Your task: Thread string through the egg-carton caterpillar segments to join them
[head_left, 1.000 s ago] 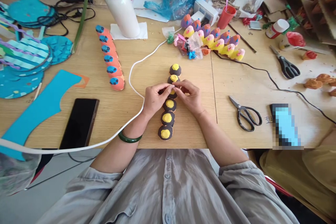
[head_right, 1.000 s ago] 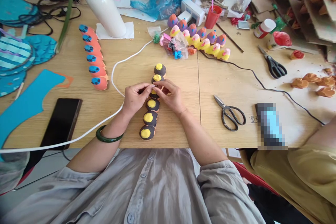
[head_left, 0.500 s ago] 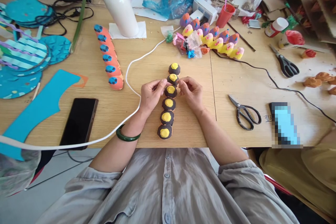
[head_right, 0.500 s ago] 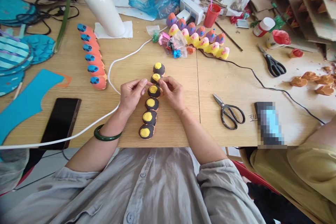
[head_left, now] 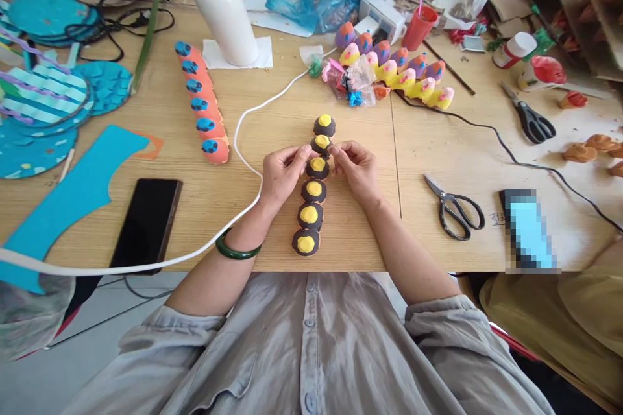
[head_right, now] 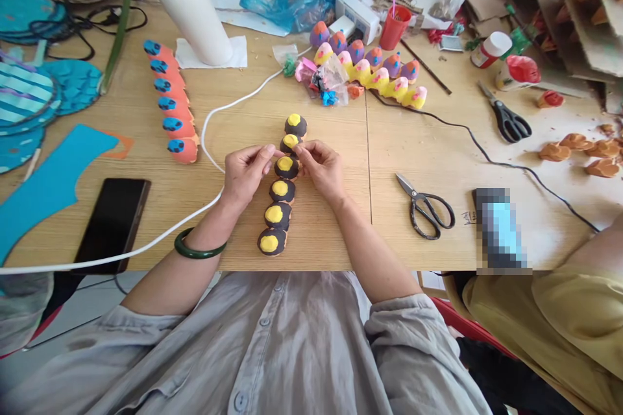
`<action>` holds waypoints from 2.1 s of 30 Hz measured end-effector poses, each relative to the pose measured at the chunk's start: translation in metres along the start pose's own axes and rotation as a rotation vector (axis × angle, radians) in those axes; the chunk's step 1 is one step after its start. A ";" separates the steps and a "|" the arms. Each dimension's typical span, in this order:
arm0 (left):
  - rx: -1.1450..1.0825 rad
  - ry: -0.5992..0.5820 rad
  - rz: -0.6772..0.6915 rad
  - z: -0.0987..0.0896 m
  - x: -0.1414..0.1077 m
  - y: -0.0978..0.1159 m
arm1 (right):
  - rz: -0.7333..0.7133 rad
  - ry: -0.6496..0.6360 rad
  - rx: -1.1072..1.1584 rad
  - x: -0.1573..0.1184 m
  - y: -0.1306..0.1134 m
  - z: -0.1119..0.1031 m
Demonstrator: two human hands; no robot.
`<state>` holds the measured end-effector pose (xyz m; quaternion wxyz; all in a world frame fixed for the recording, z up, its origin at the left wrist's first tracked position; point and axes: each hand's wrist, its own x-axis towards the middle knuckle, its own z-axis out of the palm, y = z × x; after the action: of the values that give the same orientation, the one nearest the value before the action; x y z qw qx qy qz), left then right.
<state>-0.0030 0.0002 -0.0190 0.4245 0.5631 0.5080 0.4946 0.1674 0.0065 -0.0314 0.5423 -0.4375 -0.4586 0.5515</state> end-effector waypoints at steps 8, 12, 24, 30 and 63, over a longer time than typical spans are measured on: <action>0.005 -0.004 -0.008 0.000 0.000 0.000 | 0.049 -0.035 0.007 -0.001 -0.001 0.001; 0.017 -0.003 -0.020 0.000 0.000 -0.002 | 0.041 -0.010 0.010 -0.001 -0.002 0.001; -0.033 -0.056 0.009 0.002 -0.003 0.005 | 0.072 -0.024 -0.017 -0.003 -0.001 0.003; -0.015 -0.094 0.013 0.005 -0.004 0.004 | 0.055 -0.039 -0.028 -0.004 -0.004 0.006; -0.030 -0.044 0.049 0.005 -0.003 -0.001 | 0.075 -0.124 0.014 -0.005 -0.004 0.005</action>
<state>0.0013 -0.0025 -0.0206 0.4317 0.5797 0.4773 0.4998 0.1639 0.0017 -0.0266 0.4950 -0.4156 -0.4708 0.6005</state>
